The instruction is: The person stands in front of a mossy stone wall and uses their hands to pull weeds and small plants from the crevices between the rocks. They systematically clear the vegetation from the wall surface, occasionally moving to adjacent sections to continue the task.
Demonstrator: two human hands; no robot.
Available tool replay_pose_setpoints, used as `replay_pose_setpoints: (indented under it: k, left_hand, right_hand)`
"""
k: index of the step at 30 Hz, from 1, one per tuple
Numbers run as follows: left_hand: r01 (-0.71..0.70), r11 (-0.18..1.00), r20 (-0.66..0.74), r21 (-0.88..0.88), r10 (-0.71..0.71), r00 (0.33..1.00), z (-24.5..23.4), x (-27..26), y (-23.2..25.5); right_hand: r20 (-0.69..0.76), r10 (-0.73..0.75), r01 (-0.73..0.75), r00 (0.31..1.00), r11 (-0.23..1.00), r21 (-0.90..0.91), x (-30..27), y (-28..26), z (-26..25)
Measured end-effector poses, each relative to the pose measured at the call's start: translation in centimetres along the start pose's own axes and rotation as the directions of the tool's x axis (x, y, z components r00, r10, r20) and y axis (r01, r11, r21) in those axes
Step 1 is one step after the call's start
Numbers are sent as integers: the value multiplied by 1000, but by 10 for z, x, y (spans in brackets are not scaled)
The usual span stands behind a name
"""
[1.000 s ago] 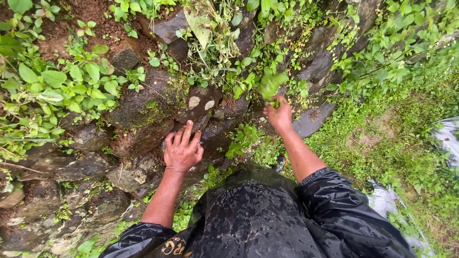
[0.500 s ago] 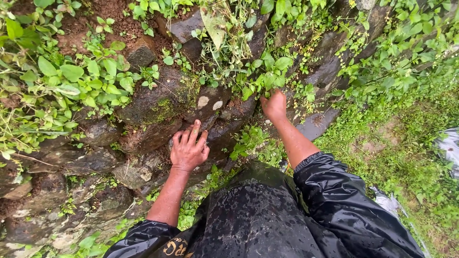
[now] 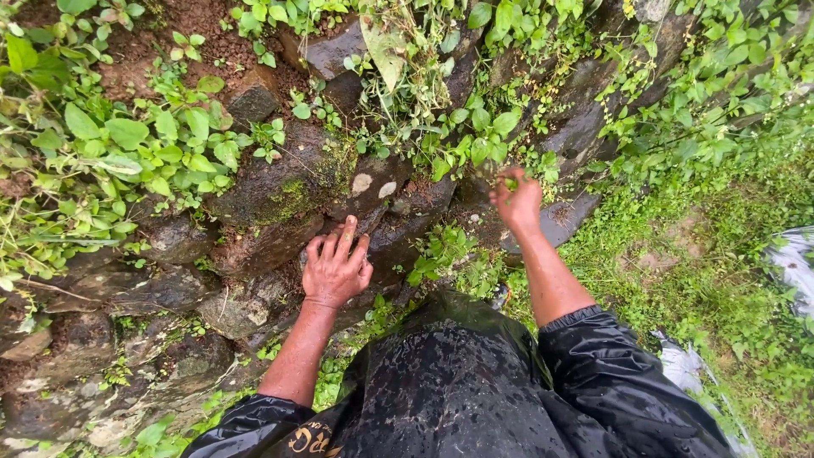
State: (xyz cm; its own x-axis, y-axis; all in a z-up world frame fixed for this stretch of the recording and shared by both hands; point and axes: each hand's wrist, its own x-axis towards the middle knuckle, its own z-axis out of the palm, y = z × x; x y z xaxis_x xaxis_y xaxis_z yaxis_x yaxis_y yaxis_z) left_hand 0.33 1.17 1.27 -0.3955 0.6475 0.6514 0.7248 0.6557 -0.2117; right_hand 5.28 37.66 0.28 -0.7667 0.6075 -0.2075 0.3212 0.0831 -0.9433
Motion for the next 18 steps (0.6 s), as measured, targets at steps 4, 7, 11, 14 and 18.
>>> replay_pose_setpoints:
  k: [4, 7, 11, 14, 18]
  left_hand:
    - [-4, 1000, 3, -4, 4, 1000, 1, -1, 1]
    - [-2, 1000, 0, 2, 2, 1000, 1, -1, 1]
    - [2, 1000, -12, 3, -2, 1000, 1, -2, -1]
    - [-1, 1000, -15, 1, 1, 1000, 2, -5, -1]
    - [-5, 1000, -12, 6, 5, 1000, 2, -5, -1]
  right_hand:
    - [63, -18, 18, 998, 1000, 7, -17, -38, 24]
    - [57, 11, -6, 998, 996, -93, -19, -53, 47]
    - [-38, 63, -63, 997, 998, 5, 8, -28, 71]
    - [-130, 56, -68, 990, 994, -87, 47, 15, 85]
    - [-87, 60, -59, 994, 998, 7, 28, -4, 74]
